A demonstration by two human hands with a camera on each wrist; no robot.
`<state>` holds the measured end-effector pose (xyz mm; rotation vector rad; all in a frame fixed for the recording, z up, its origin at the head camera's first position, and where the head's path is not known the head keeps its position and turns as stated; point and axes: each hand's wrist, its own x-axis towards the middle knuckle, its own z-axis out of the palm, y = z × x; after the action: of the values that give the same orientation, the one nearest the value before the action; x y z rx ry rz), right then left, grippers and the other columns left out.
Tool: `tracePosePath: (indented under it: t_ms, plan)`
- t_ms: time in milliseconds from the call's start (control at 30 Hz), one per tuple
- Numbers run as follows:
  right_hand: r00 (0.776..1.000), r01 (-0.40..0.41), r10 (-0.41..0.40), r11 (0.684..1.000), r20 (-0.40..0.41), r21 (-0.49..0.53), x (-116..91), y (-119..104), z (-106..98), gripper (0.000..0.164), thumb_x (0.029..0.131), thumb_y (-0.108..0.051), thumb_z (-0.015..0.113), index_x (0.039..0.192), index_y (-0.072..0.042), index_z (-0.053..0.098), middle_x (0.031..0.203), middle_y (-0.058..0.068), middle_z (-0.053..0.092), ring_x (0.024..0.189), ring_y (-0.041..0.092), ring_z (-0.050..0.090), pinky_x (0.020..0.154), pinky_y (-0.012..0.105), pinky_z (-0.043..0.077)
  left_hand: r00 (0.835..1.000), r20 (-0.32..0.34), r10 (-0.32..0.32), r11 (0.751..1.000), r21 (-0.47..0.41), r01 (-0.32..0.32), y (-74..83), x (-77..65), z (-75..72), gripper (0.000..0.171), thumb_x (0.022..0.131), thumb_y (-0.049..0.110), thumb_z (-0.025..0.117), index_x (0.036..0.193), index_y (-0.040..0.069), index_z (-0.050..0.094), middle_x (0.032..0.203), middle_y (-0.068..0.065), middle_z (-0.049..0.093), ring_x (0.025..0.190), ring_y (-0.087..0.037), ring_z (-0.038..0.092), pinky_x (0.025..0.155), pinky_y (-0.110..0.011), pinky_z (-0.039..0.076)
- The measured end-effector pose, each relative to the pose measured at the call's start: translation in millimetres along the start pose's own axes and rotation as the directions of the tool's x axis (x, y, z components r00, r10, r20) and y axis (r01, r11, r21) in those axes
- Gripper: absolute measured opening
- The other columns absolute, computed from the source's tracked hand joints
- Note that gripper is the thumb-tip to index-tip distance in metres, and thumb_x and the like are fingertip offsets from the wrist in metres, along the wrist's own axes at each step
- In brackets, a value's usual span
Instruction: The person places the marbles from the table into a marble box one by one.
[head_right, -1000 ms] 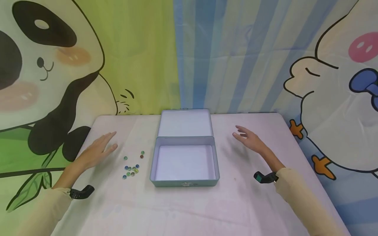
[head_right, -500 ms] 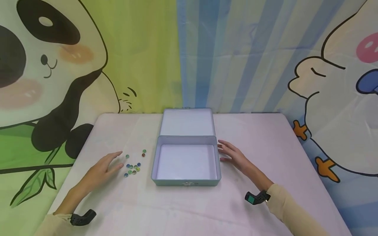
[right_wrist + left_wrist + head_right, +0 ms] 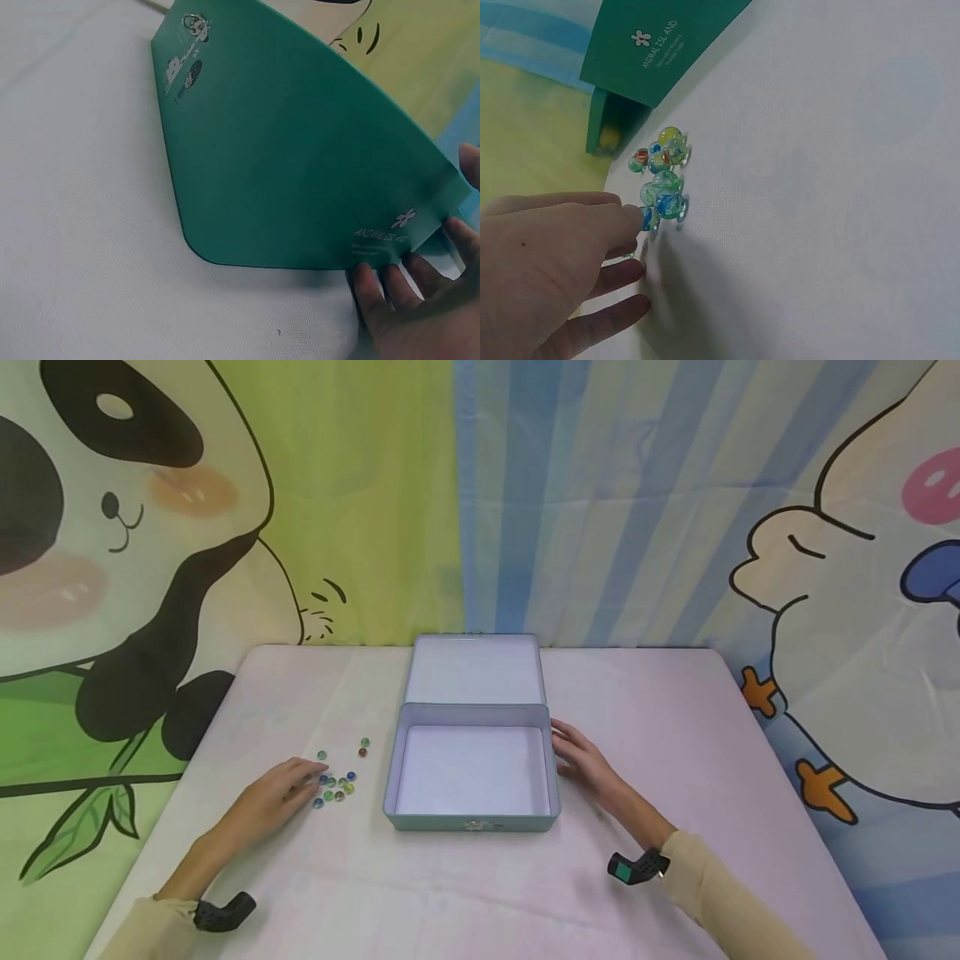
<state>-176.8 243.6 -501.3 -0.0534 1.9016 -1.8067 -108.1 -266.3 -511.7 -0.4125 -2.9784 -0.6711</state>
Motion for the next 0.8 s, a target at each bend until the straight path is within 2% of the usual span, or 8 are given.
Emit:
tracePosePath:
  t_ms: [200,467,600,800]
  plan:
    - [0.999,0.04,-0.04,0.999,-0.007,0.0,2,8,-1,0.067,0.102,-0.035,0.045,0.156,-0.013,0.012,0.163,0.018,0.009,0.151,0.041,0.005,0.118,0.064,0.007,0.999,-0.018,0.045,0.998,0.047,-0.044,-4.7,2.9,3.5,0.029,0.089,0.015,0.07,0.117,0.017,0.068,0.109,-0.002,0.068,0.102,-0.022,0.063,0.081,-0.043,0.054]
    - [0.993,0.115,-0.117,0.992,0.033,0.049,3,15,-1,0.066,0.102,-0.025,0.045,0.156,-0.014,0.009,0.164,0.018,-0.001,0.15,0.043,0.0,0.117,0.065,0.003,0.997,-0.047,0.06,0.996,0.068,-0.057,-8.9,7.7,5.7,0.024,0.085,0.015,0.074,0.108,0.018,0.072,0.101,0.0,0.068,0.092,-0.017,0.063,0.072,-0.035,0.052]
    - [0.992,0.126,-0.127,0.991,0.024,0.037,4,17,-1,0.068,0.101,-0.025,0.047,0.156,-0.014,0.009,0.163,0.019,0.0,0.15,0.044,0.001,0.117,0.065,0.005,0.996,-0.063,0.064,0.996,0.073,-0.06,-11.1,8.9,7.1,0.022,0.084,0.016,0.075,0.105,0.018,0.073,0.1,0.001,0.068,0.09,-0.016,0.063,0.071,-0.034,0.053]
    - [0.987,0.154,-0.155,0.988,0.042,0.027,4,22,-3,0.067,0.102,-0.025,0.045,0.156,-0.012,0.007,0.163,0.021,-0.001,0.149,0.044,0.003,0.118,0.063,0.007,0.999,-0.034,0.042,0.998,0.046,-0.04,-12.1,9.8,8.9,0.02,0.085,0.017,0.075,0.105,0.019,0.072,0.101,0.001,0.067,0.093,-0.017,0.063,0.074,-0.036,0.052]
